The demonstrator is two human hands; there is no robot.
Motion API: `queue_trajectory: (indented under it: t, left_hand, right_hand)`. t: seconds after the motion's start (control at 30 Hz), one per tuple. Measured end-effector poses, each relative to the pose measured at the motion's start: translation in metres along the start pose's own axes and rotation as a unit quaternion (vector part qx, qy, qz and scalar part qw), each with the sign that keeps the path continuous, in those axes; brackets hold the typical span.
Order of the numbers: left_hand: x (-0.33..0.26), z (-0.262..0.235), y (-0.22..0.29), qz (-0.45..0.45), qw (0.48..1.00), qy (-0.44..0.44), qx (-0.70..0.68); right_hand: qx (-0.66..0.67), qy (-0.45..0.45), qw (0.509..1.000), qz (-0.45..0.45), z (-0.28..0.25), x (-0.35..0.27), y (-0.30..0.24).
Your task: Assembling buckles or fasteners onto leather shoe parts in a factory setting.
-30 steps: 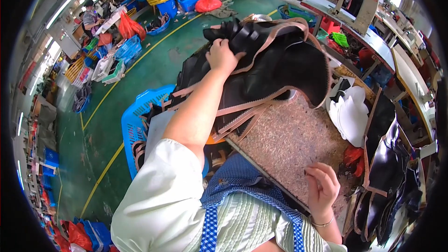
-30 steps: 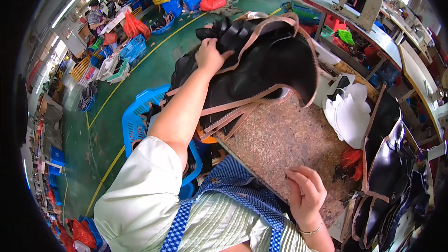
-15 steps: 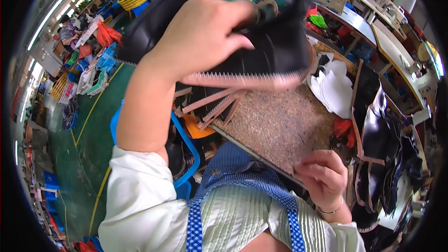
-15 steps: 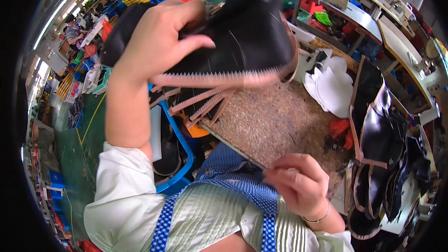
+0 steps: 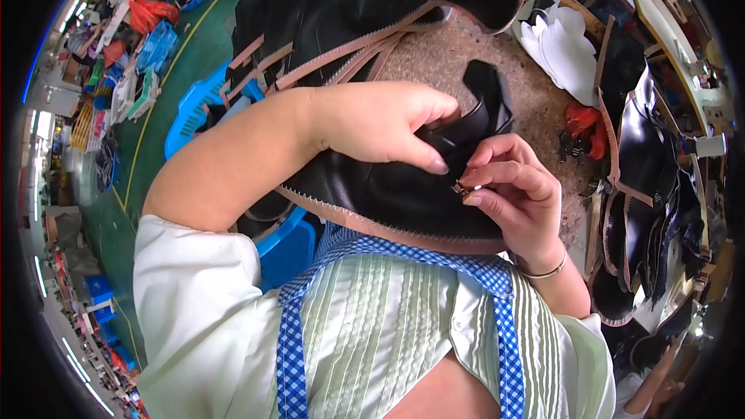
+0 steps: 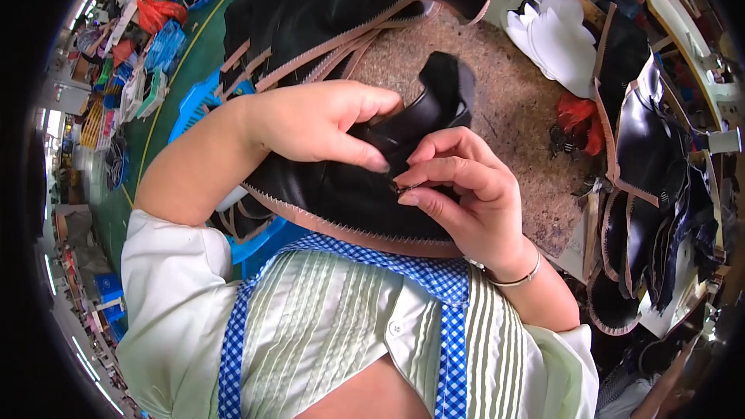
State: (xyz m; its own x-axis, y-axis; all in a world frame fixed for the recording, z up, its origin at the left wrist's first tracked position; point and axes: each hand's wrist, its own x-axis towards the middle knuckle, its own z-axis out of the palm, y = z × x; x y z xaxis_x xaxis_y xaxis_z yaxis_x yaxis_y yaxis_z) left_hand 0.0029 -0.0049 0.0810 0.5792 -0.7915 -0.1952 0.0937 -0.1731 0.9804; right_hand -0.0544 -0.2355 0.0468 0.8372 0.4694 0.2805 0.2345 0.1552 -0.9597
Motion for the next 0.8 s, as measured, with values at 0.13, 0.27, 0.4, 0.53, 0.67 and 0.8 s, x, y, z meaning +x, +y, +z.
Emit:
queue_trajectory:
  t: [0.13, 0.27, 0.4, 0.53, 0.67, 0.8]
  left_hand:
    - [-0.004, 0.003, 0.012, -0.051, 0.996, 0.011, 0.066]
    - [-0.009, 0.004, 0.017, 0.002, 0.995, 0.028, 0.094]
    - [-0.011, 0.010, 0.009, 0.010, 0.999, 0.032, 0.043]
    - [-0.011, 0.011, 0.019, -0.015, 0.991, 0.045, 0.124]
    - [-0.010, 0.013, 0.027, -0.007, 0.982, 0.054, 0.179]
    - [-0.009, 0.015, 0.028, -0.006, 0.982, 0.062, 0.176]
  right_hand:
    - [-0.191, -0.024, 0.978, -0.079, 0.001, 0.004, -0.007]
    - [-0.249, -0.023, 0.963, -0.100, 0.001, 0.004, -0.013]
    - [-0.238, -0.044, 0.965, -0.098, 0.001, 0.004, -0.013]
    - [-0.240, -0.039, 0.967, -0.077, 0.002, 0.003, -0.016]
    - [-0.247, -0.017, 0.966, -0.072, 0.005, 0.002, -0.019]
    - [-0.236, -0.004, 0.969, -0.069, 0.004, 0.001, -0.020]
